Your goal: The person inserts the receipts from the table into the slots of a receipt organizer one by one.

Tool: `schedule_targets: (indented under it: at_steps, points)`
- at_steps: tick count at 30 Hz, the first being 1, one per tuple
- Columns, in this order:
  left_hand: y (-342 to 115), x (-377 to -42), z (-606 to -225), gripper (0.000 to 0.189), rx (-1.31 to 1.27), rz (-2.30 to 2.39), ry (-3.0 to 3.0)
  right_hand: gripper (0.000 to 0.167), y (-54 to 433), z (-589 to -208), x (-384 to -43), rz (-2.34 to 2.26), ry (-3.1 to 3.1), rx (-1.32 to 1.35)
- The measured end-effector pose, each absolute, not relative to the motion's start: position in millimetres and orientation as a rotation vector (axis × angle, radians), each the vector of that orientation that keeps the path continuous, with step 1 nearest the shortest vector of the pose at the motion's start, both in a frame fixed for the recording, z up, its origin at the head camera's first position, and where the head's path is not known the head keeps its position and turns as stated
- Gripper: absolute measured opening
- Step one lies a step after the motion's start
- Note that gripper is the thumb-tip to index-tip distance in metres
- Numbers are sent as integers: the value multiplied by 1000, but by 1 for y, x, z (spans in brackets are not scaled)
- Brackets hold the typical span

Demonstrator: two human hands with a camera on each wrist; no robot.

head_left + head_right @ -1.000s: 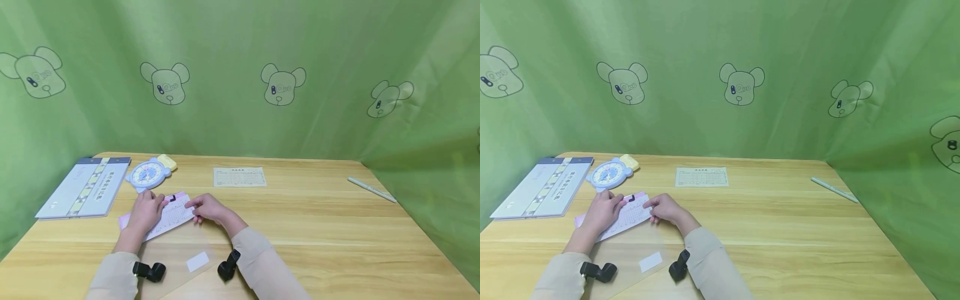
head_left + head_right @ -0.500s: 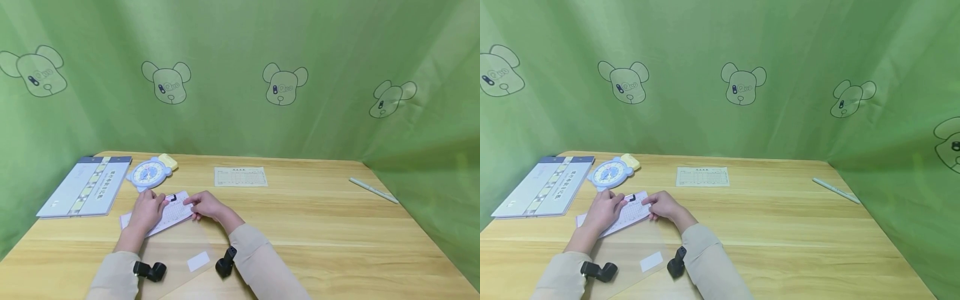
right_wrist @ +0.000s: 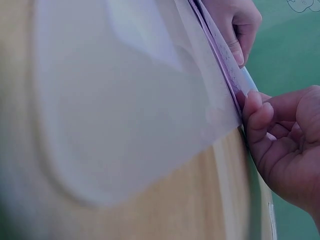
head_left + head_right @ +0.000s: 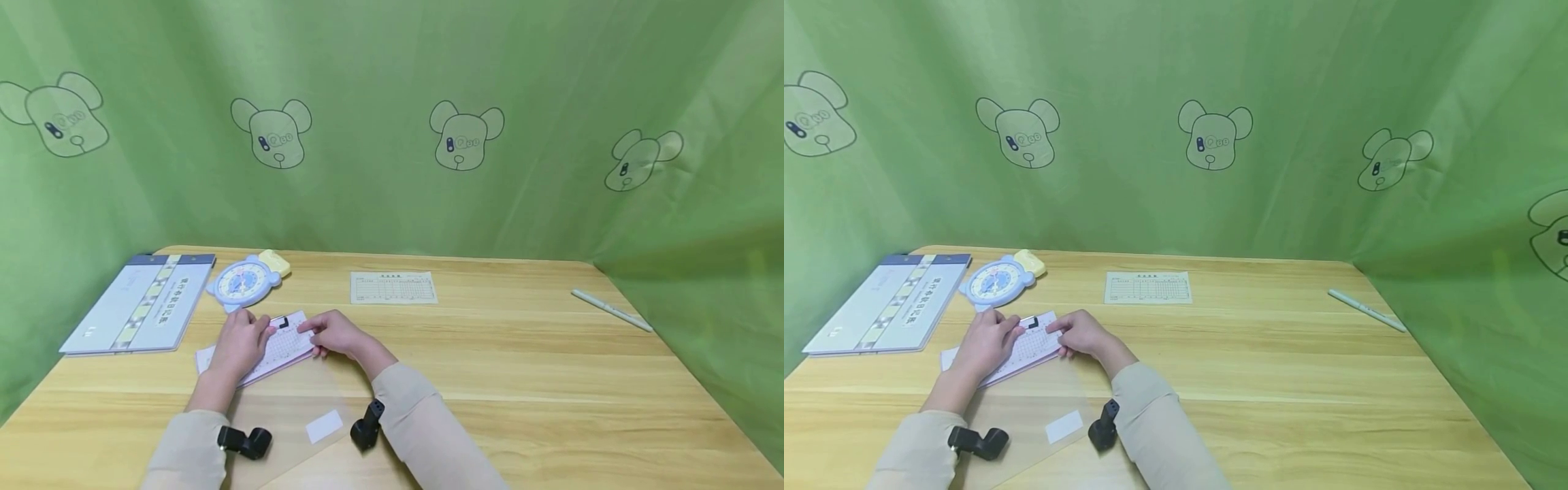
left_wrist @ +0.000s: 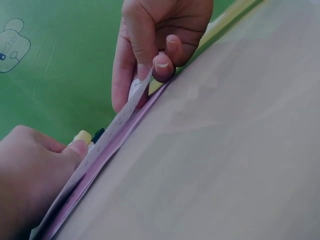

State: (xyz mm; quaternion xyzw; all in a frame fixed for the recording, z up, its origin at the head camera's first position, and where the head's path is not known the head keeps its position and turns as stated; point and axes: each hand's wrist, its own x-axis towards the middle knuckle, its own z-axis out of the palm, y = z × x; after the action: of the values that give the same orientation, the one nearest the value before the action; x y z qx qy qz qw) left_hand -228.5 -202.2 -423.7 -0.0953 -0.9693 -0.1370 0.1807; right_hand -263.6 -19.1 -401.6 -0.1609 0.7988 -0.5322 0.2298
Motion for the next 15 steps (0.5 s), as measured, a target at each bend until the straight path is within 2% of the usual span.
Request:
schedule_targets:
  at_steps: [15]
  points:
    - [-204,-227,-425,34,-237,-441,-2761,26,-15,-403,-259,-1527,2172,-461]
